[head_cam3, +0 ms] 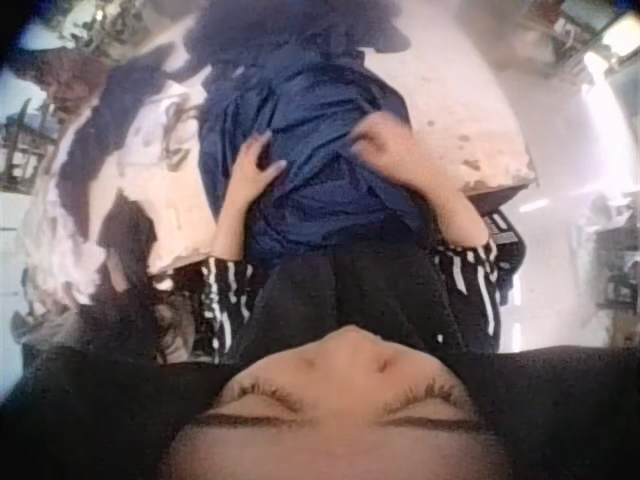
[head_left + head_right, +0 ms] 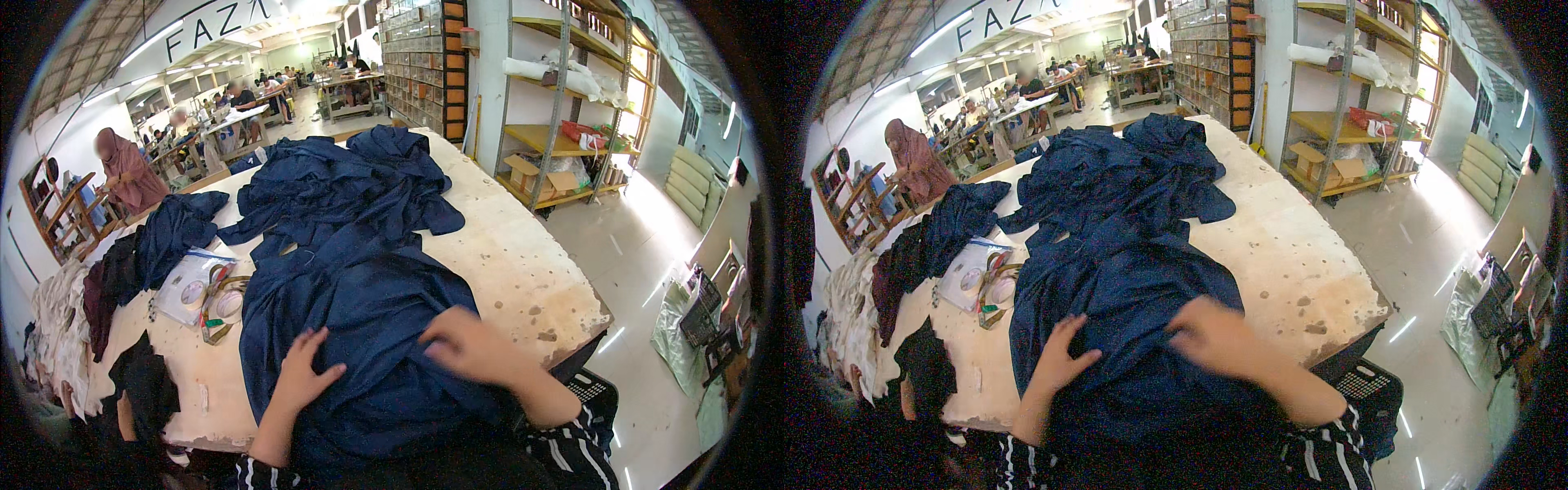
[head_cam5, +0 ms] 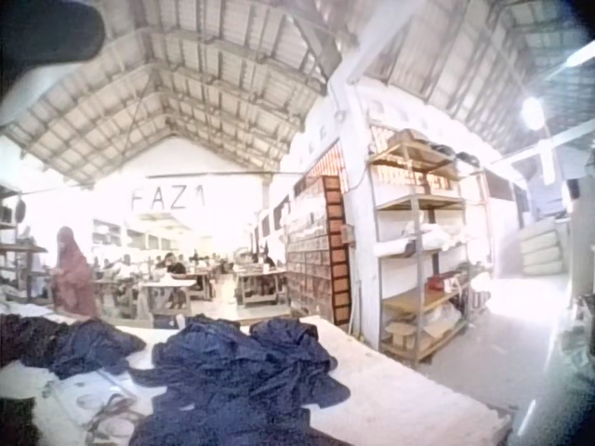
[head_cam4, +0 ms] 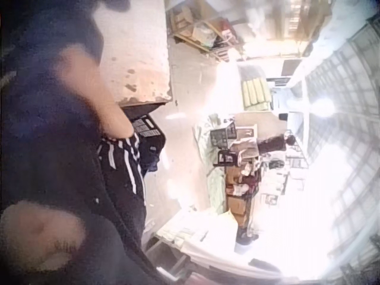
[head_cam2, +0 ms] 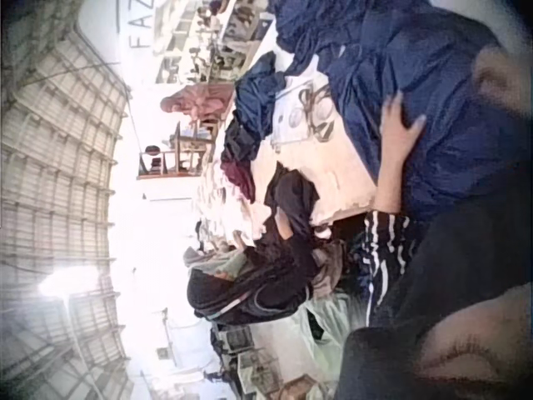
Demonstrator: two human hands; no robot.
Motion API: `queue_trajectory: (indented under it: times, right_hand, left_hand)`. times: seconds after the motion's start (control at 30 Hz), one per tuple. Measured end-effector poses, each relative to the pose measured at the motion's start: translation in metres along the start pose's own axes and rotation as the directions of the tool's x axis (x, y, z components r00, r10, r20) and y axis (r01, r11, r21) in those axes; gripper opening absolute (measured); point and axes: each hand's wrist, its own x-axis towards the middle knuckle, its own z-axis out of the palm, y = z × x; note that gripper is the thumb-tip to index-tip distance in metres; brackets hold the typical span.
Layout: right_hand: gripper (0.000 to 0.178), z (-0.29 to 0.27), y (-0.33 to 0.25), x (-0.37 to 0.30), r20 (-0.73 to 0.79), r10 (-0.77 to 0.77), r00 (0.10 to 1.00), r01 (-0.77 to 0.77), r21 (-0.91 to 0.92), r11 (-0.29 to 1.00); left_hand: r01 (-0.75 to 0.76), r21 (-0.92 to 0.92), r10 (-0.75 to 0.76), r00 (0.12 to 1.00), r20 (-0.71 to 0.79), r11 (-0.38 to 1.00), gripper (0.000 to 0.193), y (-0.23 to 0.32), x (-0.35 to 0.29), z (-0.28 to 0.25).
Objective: The person folds a dark blue garment on a worktable in a garment factory. They smooth the fabric, fold the sleeves and body, and place the folded item on a growing stack. The person repeats this process with additional garments throughout the clip.
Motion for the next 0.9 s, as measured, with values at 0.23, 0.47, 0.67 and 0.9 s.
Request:
queue_trajectory:
  times: [0.23,0.47,0.67,0.9]
  right_hand:
    - [0.059,0.017,0.092,-0.031,0.059,0.518,0.854,-0.521,0.109,0.847]
    - [0.035,0.005,0.177,0.035,0.037,0.515,0.856,-0.509,-0.1,0.855]
    - [0.018,0.035,-0.049,0.089,0.092,-0.253,0.963,0.225,0.238,0.945]
    - [0.028,0.037,-0.024,0.074,0.15,-0.312,0.938,0.209,0.472,0.856]
  left_hand:
    - [0.039,0.098,-0.041,0.999,0.018,0.994,0.016,-0.023,0.005,0.022]
    - [0.063,0.031,-0.063,0.998,0.001,0.998,0.023,0.0,0.01,0.008]
    - [-0.045,-0.774,-0.18,0.962,-0.204,0.632,0.069,-0.002,0.016,-0.009]
    - [0.343,-0.542,-0.392,0.92,0.028,0.767,0.044,-0.019,-0.007,-0.011]
